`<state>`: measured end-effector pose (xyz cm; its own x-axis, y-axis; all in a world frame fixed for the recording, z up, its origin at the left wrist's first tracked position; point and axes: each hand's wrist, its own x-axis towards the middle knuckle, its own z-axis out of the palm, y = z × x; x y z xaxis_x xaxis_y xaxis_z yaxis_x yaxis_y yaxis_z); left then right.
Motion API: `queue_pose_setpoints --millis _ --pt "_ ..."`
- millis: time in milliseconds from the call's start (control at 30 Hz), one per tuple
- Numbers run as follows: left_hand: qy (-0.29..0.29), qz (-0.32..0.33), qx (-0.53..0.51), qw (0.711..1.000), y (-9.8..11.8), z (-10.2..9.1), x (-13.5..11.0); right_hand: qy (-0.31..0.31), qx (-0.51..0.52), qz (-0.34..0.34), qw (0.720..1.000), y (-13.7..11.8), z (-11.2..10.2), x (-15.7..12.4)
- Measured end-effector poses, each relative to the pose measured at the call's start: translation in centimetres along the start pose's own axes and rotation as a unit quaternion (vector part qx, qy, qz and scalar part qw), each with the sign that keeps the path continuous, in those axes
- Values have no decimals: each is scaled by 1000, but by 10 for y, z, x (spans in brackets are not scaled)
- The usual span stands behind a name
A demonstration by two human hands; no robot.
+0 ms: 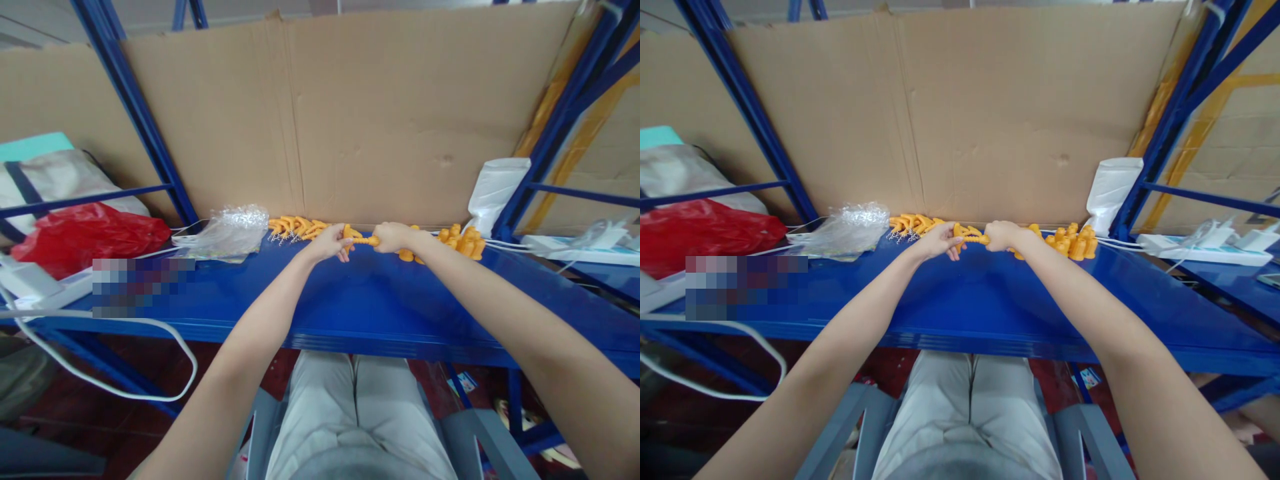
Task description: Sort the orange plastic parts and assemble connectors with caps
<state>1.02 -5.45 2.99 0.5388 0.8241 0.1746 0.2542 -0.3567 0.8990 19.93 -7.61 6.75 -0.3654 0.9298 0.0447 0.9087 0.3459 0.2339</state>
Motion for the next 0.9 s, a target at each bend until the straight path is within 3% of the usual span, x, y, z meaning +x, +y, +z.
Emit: queue_pose_setpoints --millis 100,300,667,900 --pt "1 -14 -8 1000 -3 -1 2 9 -21 12 1000 1 2 -1" --pt "14 -19 -33 999 -6 -5 0 113 -92 15 989 -1 14 -9" --pt "8 -5 -37 999 -3 -7 -1 107 -106 -18 988 0 8 -8" --pt "2 -1 -28 1000 -5 -5 1 62 -80 -16 995 -3 3 -11"
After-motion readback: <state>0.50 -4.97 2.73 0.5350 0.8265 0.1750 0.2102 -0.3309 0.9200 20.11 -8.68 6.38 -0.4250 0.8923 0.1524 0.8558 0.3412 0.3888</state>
